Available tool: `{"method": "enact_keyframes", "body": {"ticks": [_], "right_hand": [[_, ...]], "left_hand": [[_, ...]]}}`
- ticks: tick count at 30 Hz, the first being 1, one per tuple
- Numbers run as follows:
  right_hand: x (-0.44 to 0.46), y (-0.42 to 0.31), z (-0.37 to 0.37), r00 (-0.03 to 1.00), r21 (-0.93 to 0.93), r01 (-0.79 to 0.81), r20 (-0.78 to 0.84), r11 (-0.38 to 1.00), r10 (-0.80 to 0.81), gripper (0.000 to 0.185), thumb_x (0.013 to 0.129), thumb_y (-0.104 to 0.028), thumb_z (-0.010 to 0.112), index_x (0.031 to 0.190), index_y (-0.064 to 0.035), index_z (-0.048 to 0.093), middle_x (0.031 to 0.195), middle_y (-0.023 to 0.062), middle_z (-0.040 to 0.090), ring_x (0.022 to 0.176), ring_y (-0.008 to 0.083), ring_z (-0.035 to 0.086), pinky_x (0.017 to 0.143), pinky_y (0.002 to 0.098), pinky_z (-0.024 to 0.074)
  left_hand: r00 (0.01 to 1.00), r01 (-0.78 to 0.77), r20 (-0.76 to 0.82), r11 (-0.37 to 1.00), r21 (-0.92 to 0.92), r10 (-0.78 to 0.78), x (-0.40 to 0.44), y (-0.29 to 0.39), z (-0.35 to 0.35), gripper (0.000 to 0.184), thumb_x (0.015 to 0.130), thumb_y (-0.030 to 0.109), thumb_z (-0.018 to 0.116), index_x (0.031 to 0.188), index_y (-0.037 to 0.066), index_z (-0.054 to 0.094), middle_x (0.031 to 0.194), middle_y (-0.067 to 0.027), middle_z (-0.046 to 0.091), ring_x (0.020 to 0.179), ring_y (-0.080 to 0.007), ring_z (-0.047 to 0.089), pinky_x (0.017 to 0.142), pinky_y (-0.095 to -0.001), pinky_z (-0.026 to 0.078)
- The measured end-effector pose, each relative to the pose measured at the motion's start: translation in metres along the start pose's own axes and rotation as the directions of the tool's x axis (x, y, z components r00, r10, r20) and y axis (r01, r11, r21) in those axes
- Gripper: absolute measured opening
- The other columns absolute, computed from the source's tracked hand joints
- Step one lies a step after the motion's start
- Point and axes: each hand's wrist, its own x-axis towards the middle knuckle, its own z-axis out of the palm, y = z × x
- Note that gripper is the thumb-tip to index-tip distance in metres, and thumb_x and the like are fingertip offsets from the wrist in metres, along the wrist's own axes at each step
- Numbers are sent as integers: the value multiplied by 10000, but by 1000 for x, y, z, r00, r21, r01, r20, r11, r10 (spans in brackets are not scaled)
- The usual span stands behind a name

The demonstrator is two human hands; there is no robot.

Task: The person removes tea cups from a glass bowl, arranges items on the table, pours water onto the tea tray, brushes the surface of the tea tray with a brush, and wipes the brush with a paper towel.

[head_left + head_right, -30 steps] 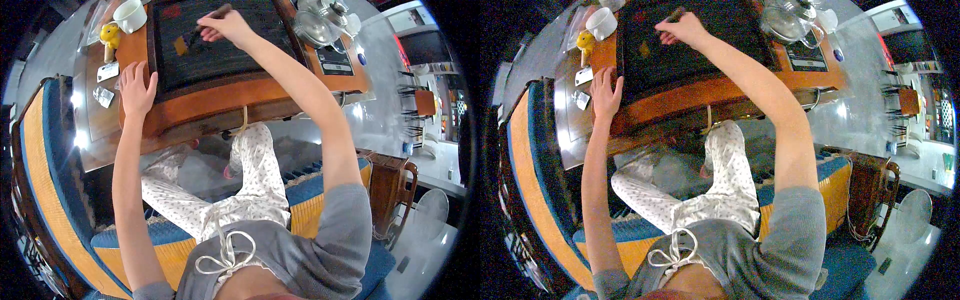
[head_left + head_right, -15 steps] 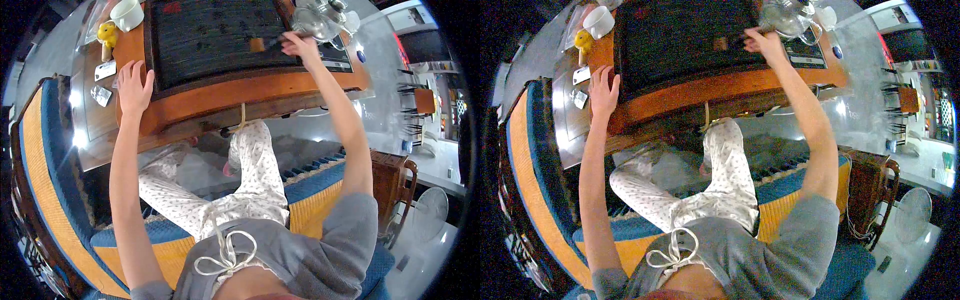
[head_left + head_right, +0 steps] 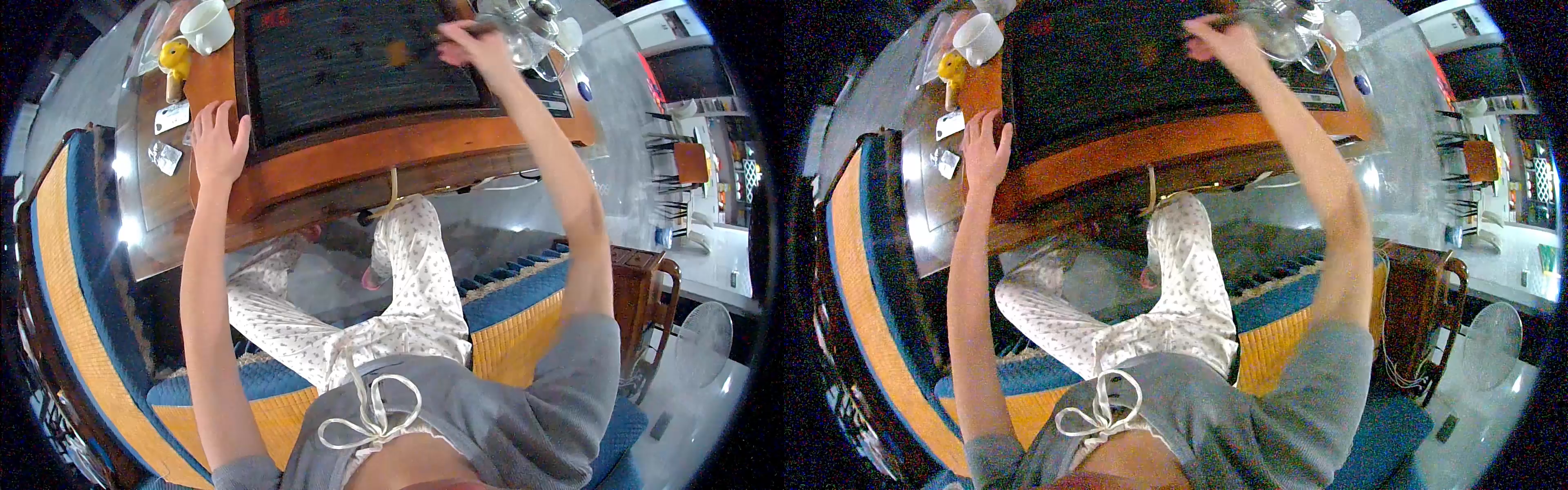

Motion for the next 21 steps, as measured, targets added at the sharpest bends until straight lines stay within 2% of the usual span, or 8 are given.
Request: {"method": "enact_keyframes", "body": {"ticks": [2,3,5,8,11,12,16,21], "right_hand": [[23,-10,56,987,151,42,147,988,-65,312,801,-271,620,945,5,606,813,128,631,692,160,627,606,249,516],[47,5,89,977,199,85,178,976,-122,283,797,-254,628,886,14,609,733,119,628,611,173,624,542,276,524],[66,7,137,948,339,33,287,940,-137,268,789,-219,635,880,31,596,719,136,620,595,185,620,534,278,526],[69,5,157,964,283,30,247,959,-103,265,785,-194,634,868,54,587,711,149,617,592,194,623,528,281,529],[67,19,129,986,286,-28,163,958,-20,259,783,-185,632,867,55,587,716,159,618,590,201,623,523,291,532],[63,27,109,989,230,-63,143,971,30,302,791,-247,633,905,31,603,756,133,626,644,169,627,564,246,515],[29,56,18,995,152,-42,-86,988,56,361,757,-276,664,933,30,592,750,137,627,632,187,627,562,262,516],[-42,82,-74,906,-3,-173,-394,985,158,307,774,-238,648,885,43,591,702,128,618,558,154,598,494,235,488]], "left_hand": [[1000,-5,-3,1000,-4,5,-1,-1,0,379,824,323,512,1111,77,499,1168,-133,452,1130,-308,386,948,-424,300],[1000,-5,-1,1000,-11,5,-1,-1,-1,380,823,323,513,1111,75,499,1167,-133,452,1130,-310,386,947,-424,302],[1000,-2,-1,1000,-18,2,0,0,-1,382,822,324,514,1110,74,499,1167,-134,452,1129,-312,386,945,-424,304],[1000,-3,3,1000,-18,3,0,-2,-1,383,820,326,518,1107,73,502,1169,-136,451,1129,-315,386,944,-425,306],[1000,-10,3,1000,-21,10,-1,-2,1,386,818,328,521,1107,72,503,1170,-137,451,1129,-317,386,946,-426,305],[1000,-13,0,1000,-20,13,0,-2,1,388,818,328,523,1108,71,503,1170,-137,451,1128,-317,386,947,-426,305],[1000,-26,-11,999,-21,26,0,0,-1,387,814,322,532,1108,72,504,1169,-137,451,1120,-319,389,950,-423,304],[1000,-23,-2,1000,-18,23,0,-2,0,387,816,326,531,1107,71,505,1175,-133,445,1134,-315,377,958,-419,298]]}}
